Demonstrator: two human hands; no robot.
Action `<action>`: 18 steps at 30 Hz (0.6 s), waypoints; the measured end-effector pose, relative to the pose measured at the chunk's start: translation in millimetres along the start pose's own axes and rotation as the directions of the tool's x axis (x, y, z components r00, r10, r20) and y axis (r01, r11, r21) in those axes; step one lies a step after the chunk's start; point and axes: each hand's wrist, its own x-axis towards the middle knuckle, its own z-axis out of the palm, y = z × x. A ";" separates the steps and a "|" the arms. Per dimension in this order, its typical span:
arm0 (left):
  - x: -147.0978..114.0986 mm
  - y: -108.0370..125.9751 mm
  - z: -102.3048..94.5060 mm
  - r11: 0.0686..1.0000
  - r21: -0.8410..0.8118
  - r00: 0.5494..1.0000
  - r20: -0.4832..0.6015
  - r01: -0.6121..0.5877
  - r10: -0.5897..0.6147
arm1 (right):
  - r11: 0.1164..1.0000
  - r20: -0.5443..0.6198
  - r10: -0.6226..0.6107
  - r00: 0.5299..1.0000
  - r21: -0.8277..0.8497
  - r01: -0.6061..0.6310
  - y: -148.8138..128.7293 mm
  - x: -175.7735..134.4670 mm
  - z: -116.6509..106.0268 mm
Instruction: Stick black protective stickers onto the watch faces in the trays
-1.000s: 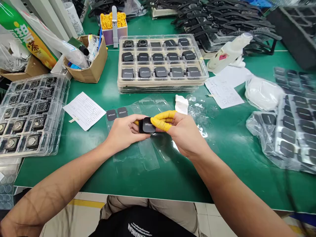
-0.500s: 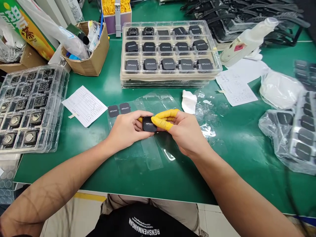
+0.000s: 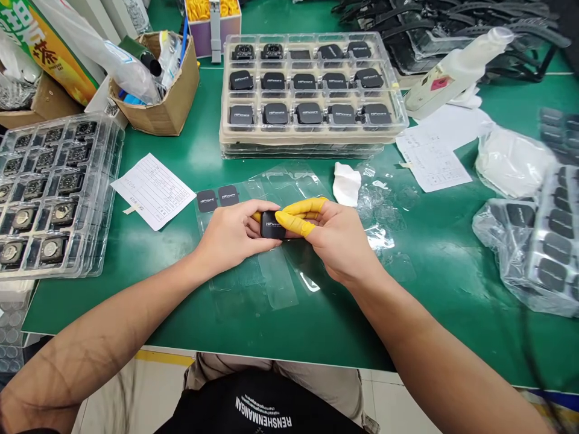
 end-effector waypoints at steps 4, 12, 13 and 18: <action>-0.2 1.5 0.3 1.000 0.015 1.000 -0.002 -0.014 0.014 | 0.999 0.024 -0.018 1.000 -0.030 0.019 1.5 -1.8 -0.4; 1.4 1.7 -0.8 0.998 -0.051 1.000 -0.014 0.026 -0.026 | 0.941 -0.166 -0.258 0.952 -0.267 0.209 0.7 7.6 -15.3; 1.4 1.7 -1.0 0.997 -0.064 0.999 -0.010 0.033 -0.033 | 0.938 -0.095 -0.252 0.963 -0.270 0.219 0.8 8.2 -13.4; -0.1 2.6 -0.7 0.995 -0.080 0.999 0.011 0.052 -0.051 | 0.945 0.123 -0.080 0.989 -0.307 0.114 2.6 5.0 3.9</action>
